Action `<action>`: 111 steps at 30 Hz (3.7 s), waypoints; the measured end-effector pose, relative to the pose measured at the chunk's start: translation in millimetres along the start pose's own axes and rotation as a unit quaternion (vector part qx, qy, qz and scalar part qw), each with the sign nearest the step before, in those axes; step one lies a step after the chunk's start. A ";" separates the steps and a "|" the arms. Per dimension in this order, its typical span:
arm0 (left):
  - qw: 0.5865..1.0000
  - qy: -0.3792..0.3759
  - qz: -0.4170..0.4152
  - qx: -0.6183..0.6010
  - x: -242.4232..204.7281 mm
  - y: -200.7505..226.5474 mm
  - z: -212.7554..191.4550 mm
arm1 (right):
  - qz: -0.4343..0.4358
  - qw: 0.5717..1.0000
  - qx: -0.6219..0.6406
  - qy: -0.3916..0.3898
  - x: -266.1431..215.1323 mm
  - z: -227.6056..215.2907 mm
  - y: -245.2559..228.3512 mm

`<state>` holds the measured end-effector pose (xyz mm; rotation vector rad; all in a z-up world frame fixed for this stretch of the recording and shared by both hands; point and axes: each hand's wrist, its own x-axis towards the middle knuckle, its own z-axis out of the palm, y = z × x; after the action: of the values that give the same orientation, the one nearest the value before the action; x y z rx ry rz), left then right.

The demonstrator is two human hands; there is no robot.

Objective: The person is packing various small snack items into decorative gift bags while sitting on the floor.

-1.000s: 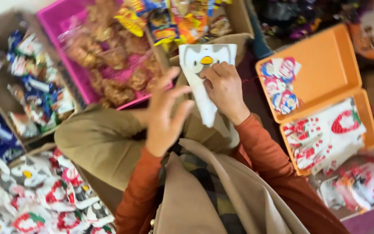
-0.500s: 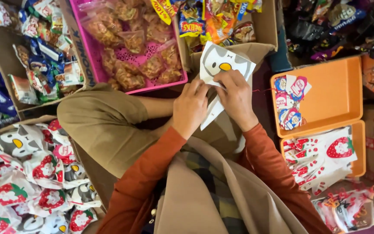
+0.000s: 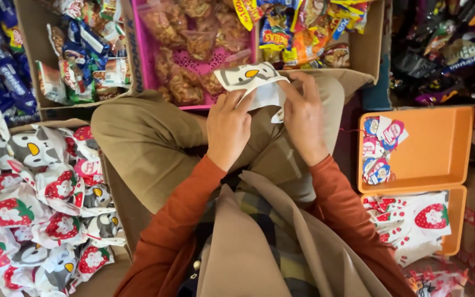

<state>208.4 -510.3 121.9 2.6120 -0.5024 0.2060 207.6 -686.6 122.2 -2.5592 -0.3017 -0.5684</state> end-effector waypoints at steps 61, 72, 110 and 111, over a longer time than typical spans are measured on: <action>0.991 -0.081 -0.106 0.014 -50.2 -68.9 -1.6 | 0.093 0.988 0.126 -0.008 -8.7 33.1 -29.5; 0.994 -0.082 -0.059 0.045 -54.3 -75.7 -10.2 | -0.056 0.976 -0.024 -0.209 -16.0 88.1 -30.1; 0.970 -0.009 -0.245 0.003 -47.2 -135.0 -90.5 | 0.207 0.917 0.267 -0.211 17.2 247.6 65.6; 0.969 -0.007 -0.246 0.000 -47.9 -135.0 -84.2 | 0.206 0.918 0.264 -0.212 19.4 225.6 64.8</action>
<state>211.3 -344.3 128.3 2.6431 0.1507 0.0232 321.0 -623.9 -74.5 -2.0928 -0.0398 0.2142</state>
